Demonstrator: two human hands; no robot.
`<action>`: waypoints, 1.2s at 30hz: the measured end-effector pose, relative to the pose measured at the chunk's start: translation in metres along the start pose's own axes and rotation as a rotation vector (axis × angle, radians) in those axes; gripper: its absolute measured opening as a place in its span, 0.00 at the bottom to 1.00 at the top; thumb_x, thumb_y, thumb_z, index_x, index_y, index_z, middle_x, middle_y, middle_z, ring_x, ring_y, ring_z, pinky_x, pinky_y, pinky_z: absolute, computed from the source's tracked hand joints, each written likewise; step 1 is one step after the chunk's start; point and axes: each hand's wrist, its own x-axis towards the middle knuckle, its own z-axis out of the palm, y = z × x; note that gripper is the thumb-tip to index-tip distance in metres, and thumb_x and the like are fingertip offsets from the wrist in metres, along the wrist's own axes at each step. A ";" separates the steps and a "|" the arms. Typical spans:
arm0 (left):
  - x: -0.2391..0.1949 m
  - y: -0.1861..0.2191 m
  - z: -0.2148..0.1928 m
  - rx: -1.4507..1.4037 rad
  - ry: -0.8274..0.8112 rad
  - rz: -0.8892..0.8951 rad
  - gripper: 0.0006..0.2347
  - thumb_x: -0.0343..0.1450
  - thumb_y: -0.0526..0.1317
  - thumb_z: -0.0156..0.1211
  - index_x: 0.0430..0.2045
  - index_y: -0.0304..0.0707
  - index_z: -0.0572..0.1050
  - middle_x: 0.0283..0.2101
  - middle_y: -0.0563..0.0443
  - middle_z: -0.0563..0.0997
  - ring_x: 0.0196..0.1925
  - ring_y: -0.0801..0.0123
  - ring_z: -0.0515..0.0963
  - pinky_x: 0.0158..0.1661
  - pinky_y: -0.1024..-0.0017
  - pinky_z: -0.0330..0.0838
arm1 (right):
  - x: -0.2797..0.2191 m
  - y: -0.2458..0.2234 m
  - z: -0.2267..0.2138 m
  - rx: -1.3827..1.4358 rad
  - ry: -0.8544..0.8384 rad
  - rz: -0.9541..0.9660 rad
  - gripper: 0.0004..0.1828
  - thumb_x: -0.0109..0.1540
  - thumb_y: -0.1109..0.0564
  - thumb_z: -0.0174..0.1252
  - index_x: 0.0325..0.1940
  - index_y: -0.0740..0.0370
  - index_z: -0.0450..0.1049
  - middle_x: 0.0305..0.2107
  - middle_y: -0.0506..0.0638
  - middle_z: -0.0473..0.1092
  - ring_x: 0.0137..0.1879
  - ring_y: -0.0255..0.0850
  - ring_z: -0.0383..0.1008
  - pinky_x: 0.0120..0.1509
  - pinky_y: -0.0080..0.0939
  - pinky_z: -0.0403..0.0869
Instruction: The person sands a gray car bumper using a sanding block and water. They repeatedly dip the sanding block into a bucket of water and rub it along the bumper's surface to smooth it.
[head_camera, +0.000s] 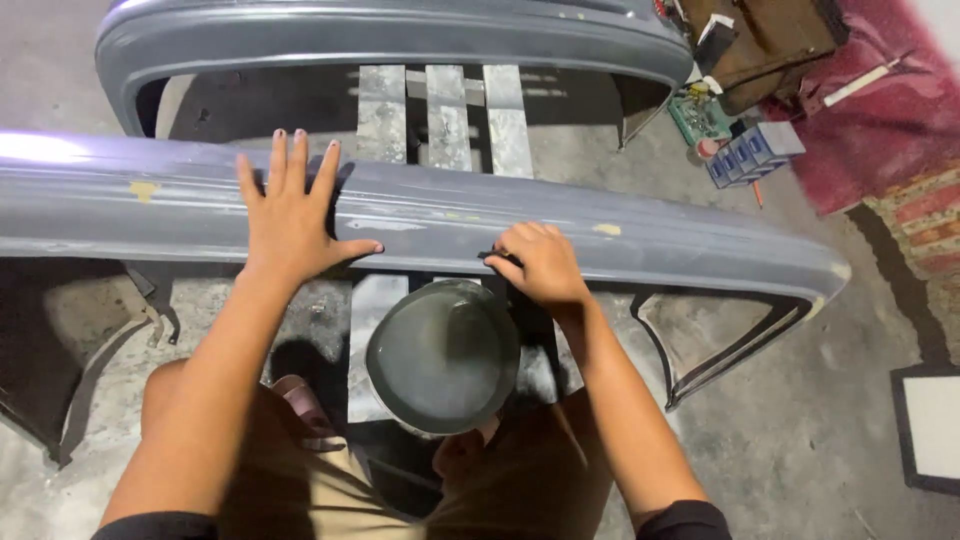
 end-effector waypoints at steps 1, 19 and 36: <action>0.002 -0.004 0.000 -0.008 -0.084 -0.042 0.54 0.52 0.70 0.67 0.74 0.40 0.62 0.73 0.26 0.63 0.78 0.36 0.53 0.66 0.35 0.39 | 0.001 0.002 0.007 -0.012 -0.024 -0.033 0.11 0.64 0.43 0.63 0.36 0.48 0.72 0.27 0.43 0.67 0.40 0.45 0.73 0.44 0.45 0.68; 0.001 -0.018 0.021 -0.024 -0.109 -0.054 0.48 0.52 0.75 0.66 0.65 0.49 0.71 0.64 0.46 0.74 0.66 0.53 0.71 0.62 0.36 0.47 | 0.003 0.012 0.023 -0.212 0.280 -0.153 0.14 0.63 0.38 0.62 0.27 0.37 0.69 0.38 0.39 0.63 0.49 0.42 0.64 0.63 0.51 0.60; 0.008 -0.016 0.017 -0.085 -0.195 -0.065 0.45 0.55 0.74 0.65 0.65 0.52 0.70 0.63 0.47 0.74 0.67 0.54 0.68 0.63 0.36 0.43 | 0.045 -0.012 0.041 -0.120 0.185 -0.212 0.25 0.59 0.28 0.61 0.44 0.46 0.70 0.45 0.46 0.62 0.56 0.49 0.62 0.62 0.61 0.54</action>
